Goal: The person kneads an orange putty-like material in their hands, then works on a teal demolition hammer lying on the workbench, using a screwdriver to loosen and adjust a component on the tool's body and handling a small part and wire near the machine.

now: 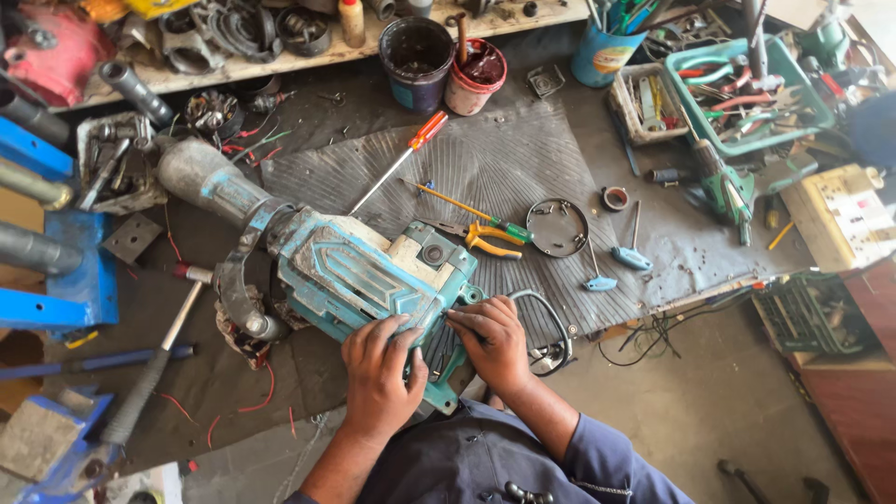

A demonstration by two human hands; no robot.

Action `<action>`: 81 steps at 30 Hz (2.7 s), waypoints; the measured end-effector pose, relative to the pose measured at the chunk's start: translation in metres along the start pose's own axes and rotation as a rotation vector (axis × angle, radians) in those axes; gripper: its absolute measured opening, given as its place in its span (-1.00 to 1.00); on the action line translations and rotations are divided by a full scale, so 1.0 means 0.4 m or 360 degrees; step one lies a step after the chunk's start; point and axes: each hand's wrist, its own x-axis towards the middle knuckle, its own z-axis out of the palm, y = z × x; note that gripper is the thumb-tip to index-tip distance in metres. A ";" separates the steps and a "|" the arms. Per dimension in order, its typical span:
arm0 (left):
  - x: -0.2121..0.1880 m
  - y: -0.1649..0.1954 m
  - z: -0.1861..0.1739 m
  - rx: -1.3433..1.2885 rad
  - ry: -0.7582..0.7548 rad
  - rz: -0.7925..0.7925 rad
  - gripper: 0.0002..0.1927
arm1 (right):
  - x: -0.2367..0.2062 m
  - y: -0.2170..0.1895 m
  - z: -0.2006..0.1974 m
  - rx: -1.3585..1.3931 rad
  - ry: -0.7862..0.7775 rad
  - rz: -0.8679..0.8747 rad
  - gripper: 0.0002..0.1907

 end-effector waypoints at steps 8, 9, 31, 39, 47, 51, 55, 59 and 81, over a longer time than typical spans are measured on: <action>-0.026 -0.011 -0.023 0.0009 -0.0049 0.0064 -0.63 | -0.033 -0.033 0.024 -0.0034 0.0078 0.0211 -0.85; -0.027 -0.011 -0.027 0.0010 -0.0047 0.0071 -0.63 | -0.035 -0.037 0.027 -0.0042 0.0102 0.0176 -0.86; 0.022 0.048 -0.036 0.0097 -0.0093 0.0003 -0.54 | -0.003 -0.054 0.010 -0.0505 -0.0156 0.0193 -0.77; 0.125 0.089 0.012 0.0237 -0.0357 0.0106 -0.55 | -0.029 0.012 -0.035 -0.0385 -0.0273 0.0271 -0.64; 0.159 0.089 0.043 0.0224 -0.0360 0.0108 -0.79 | -0.081 0.321 -0.308 -0.0951 0.0180 0.0651 -0.66; 0.175 0.083 0.068 0.0205 -0.0421 0.0156 -0.85 | -0.060 0.449 -0.431 -0.1228 0.0096 0.0614 -0.53; 0.193 0.091 0.079 0.0248 -0.0520 0.0181 -0.83 | -0.020 0.489 -0.472 -0.1266 -0.0119 0.0536 -0.51; 0.219 0.103 0.080 0.0203 -0.0523 0.0192 -0.74 | -0.022 0.447 -0.463 -0.1128 -0.0341 0.0513 -0.56; 0.158 0.083 0.075 0.0104 -0.0319 0.0280 -0.78 | -0.184 0.200 -0.460 0.0017 0.0194 0.0787 -0.73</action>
